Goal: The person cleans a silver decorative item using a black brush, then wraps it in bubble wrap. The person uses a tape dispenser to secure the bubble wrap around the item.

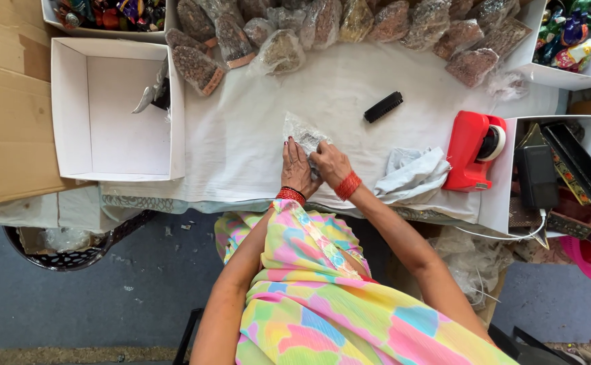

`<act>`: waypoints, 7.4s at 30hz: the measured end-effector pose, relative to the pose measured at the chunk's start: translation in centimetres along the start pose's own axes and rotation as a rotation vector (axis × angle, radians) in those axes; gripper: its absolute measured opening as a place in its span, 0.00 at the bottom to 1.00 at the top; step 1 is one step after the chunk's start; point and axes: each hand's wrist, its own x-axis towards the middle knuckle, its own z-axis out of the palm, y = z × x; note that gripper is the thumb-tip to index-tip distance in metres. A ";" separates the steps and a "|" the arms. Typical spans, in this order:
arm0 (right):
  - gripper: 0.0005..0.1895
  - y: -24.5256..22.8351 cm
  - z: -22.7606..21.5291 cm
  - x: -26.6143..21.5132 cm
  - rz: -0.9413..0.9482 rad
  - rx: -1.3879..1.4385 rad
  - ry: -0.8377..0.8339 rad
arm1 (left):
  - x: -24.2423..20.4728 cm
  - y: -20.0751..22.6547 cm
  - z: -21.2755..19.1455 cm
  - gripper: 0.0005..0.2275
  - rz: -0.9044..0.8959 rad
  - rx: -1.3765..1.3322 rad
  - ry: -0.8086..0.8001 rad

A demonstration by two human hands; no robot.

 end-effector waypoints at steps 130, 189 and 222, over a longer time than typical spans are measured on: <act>0.19 -2.9 6.3 -0.7 0.279 0.871 0.625 | -0.5 -3.8 0.8 0.47 0.190 -0.348 0.176; 0.14 10.1 -2.8 -12.8 0.526 0.095 0.822 | 0.1 -0.8 -0.4 0.38 0.207 -0.249 0.335; 0.07 23.9 -6.8 -27.9 1.110 0.848 0.987 | -0.1 -1.1 -0.4 0.35 0.197 -0.285 0.274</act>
